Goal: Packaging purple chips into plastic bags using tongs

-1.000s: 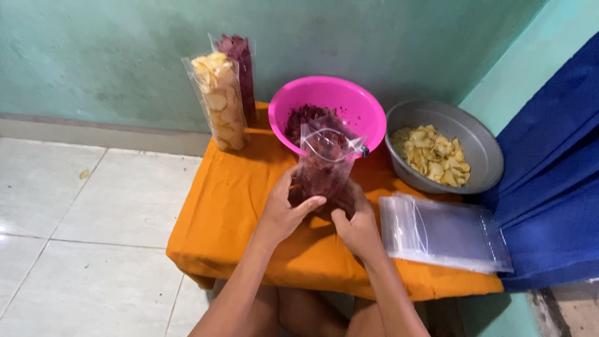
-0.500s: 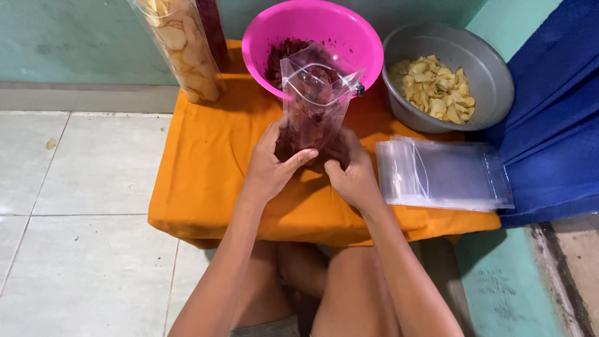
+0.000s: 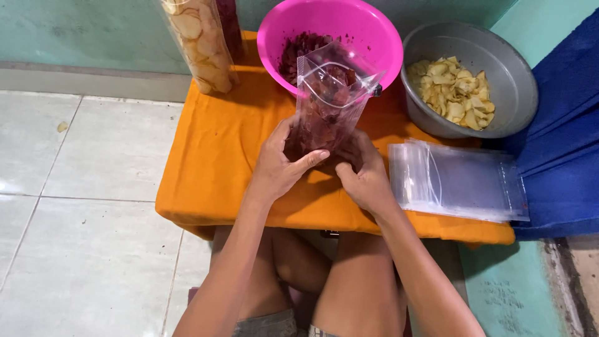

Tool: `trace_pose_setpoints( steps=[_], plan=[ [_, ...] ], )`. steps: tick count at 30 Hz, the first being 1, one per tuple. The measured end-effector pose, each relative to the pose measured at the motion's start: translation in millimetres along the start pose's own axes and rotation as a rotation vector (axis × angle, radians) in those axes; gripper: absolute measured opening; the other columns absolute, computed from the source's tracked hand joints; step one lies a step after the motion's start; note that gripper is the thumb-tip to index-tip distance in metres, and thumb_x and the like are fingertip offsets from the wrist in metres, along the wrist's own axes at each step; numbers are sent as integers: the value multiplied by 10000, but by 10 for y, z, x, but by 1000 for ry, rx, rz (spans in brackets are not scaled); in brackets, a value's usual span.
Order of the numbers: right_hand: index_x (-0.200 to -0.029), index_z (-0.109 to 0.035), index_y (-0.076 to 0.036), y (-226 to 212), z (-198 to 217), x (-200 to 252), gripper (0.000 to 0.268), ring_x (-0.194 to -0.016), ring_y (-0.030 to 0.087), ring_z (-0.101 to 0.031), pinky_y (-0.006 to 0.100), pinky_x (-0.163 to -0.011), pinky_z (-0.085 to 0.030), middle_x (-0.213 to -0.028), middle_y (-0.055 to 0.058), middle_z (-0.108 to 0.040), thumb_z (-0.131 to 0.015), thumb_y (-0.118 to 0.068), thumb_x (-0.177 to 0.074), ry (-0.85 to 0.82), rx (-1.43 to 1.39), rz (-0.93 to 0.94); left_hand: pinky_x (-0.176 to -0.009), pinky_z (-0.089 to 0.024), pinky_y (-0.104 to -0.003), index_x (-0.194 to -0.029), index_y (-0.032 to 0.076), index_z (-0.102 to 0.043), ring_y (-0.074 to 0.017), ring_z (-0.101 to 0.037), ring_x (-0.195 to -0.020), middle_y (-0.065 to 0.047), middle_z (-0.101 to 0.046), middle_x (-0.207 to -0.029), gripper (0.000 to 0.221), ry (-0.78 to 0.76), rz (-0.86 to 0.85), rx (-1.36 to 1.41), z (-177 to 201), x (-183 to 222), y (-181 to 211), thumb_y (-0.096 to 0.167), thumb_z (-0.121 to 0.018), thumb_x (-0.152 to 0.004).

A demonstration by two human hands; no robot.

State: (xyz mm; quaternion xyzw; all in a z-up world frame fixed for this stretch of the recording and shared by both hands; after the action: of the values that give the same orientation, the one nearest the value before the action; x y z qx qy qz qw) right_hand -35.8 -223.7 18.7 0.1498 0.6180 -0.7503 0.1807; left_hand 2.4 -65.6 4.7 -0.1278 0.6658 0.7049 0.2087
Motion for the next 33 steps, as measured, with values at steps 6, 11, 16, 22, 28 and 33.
trace_pose_setpoints(
  steps=[6, 11, 16, 22, 28, 33],
  plan=[
    [-1323, -576, 25, 202, 36, -11, 509, -1043, 252, -613, 474, -955, -549, -1087, 159, -650, -518, 130, -828, -6, -11, -11, -1046, -477, -495, -1343, 40, -601, -360, -652, -1171, -208, -671, -1188, 690, -8, -34, 7, -7, -11, -6, 262, -915, -770],
    [-1326, -575, 11, 65, 37, 23, 496, -1077, 272, -636, 482, -966, -558, -1124, 163, -660, -526, 115, -843, -12, -41, -43, -1022, -494, -454, -1314, 84, -624, -313, -666, -1142, -149, -684, -1153, 658, -10, -11, 4, 33, -7, 85, 298, -913, -763],
    [-1310, -577, 14, 99, 39, 28, 468, -1075, 279, -632, 487, -952, -561, -1138, 174, -664, -539, 103, -852, -11, -27, -52, -1015, -501, -441, -1308, 107, -636, -281, -671, -1131, -123, -694, -1150, 652, -7, -1, 18, 36, -2, 52, 306, -916, -754],
    [-1414, -524, 8, -44, 39, -21, 513, -1184, 321, -625, 494, -1023, -536, -1236, 218, -654, -563, 39, -903, 51, -55, -86, -991, -536, -413, -1301, 116, -650, -236, -668, -1117, -112, -705, -1140, 634, 55, 6, 76, 168, -127, 233, 261, -924, -747],
    [-1478, -476, -5, 140, 32, -9, 564, -1260, 338, -576, 523, -1076, -495, -1335, 214, -613, -599, -12, -928, 66, -54, -156, -1006, -531, -502, -1323, 69, -615, -364, -666, -1159, -189, -696, -1167, 686, 6, 83, -58, 221, -22, 53, 282, -912, -742],
    [-1433, -521, -35, 95, -37, -51, 817, -1248, 328, -631, 486, -1072, -516, -1292, 213, -652, -916, -187, -735, 120, 105, -178, -1035, -509, -530, -1347, 61, -611, -392, -632, -1211, -219, -679, -1224, 674, -74, 35, -102, 180, 19, 130, 211, -884, -749]
  ],
)
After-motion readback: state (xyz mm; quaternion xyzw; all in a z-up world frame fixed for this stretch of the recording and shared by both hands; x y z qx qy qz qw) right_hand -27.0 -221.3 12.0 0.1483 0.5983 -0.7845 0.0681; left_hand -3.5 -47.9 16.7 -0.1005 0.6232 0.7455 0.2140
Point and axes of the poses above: each hand's wrist, its own x-axis away from the middle knuckle, its own z-axis out of the back of the hand, y = z × x, the point moved 7 cm from there along -x, towards the middle knuckle
